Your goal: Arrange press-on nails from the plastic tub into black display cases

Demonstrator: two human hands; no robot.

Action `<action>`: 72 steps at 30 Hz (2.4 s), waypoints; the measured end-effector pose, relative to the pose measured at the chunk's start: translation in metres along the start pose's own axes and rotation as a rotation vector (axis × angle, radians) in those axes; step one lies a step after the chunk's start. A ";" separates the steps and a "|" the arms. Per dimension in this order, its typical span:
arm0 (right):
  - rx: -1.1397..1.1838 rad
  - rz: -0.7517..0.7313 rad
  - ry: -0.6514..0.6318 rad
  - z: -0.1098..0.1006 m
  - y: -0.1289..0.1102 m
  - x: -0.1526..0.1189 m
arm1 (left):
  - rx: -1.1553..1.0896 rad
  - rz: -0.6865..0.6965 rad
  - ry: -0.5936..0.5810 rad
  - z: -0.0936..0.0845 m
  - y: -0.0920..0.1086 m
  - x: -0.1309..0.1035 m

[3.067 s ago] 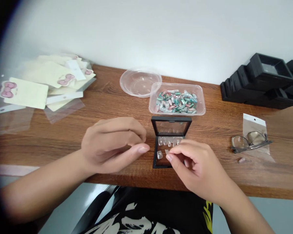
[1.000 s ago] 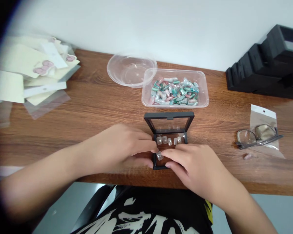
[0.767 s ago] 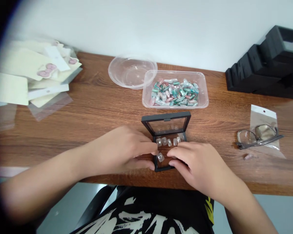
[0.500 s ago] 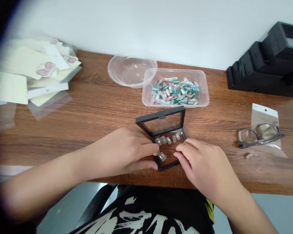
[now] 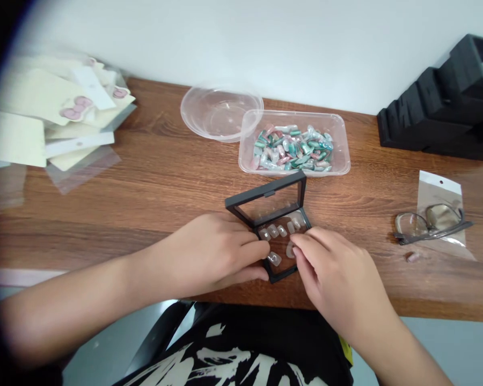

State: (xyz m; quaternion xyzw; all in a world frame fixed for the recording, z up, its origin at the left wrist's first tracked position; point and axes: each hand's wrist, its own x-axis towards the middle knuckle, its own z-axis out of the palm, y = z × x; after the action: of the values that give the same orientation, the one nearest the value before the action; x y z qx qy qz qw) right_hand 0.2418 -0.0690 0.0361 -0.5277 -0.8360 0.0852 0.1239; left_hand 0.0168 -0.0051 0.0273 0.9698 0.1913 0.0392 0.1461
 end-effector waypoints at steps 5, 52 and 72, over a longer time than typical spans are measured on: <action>0.029 -0.022 0.055 0.007 -0.004 -0.003 | -0.002 0.013 0.004 0.000 0.001 0.000; 0.047 -0.023 0.215 0.010 -0.009 -0.028 | -0.021 0.009 -0.025 -0.004 -0.002 0.002; 0.134 -0.065 0.236 0.006 -0.002 -0.001 | -0.086 -0.002 0.015 -0.003 -0.011 0.001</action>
State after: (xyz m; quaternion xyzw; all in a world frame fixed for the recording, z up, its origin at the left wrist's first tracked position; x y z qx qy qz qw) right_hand 0.2388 -0.0705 0.0305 -0.4971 -0.8247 0.0741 0.2593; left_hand 0.0136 0.0062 0.0270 0.9620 0.1918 0.0546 0.1864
